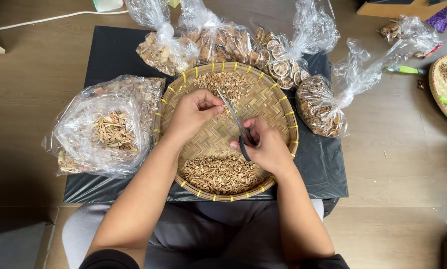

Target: Cutting dried herbal or food items into smaller pieces using scissors over a woven basket.

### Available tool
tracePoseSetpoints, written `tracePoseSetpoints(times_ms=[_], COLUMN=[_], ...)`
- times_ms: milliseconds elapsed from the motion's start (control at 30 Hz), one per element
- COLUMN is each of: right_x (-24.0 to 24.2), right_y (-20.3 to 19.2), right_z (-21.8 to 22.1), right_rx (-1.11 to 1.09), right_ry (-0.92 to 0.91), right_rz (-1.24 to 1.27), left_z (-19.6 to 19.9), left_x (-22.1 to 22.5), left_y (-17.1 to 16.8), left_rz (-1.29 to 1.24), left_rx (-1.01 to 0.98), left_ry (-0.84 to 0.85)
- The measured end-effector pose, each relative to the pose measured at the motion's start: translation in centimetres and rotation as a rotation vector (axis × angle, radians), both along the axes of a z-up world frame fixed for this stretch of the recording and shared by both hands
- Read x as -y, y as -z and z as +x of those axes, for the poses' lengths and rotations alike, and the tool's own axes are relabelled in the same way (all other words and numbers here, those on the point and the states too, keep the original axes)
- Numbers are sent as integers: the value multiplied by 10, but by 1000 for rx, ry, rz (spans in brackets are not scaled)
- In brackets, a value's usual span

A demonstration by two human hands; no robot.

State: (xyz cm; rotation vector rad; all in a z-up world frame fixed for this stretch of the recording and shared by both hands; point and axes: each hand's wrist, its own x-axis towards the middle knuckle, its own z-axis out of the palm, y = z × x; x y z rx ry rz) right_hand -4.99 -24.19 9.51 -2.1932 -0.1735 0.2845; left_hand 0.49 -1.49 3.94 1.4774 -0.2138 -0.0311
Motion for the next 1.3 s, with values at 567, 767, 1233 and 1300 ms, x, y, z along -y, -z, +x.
tracePoseSetpoints(times_ms=[567, 767, 1233, 1300], right_x=[-10, -9, -5, -6], right_y=[1, 0, 9, 8], right_z=[-5, -4, -1, -3], right_rx=[-9, -24, -92, -95], right_ry=[-44, -96, -145, -126], right_rz=[5, 26, 151, 162], left_z=[3, 1, 3, 2], left_x=[-6, -4, -7, -6], left_y=[12, 9, 10, 9], left_rz=[95, 134, 154, 140], left_rx=[-6, -80, -101, -99], left_ry=[41, 18, 36, 65])
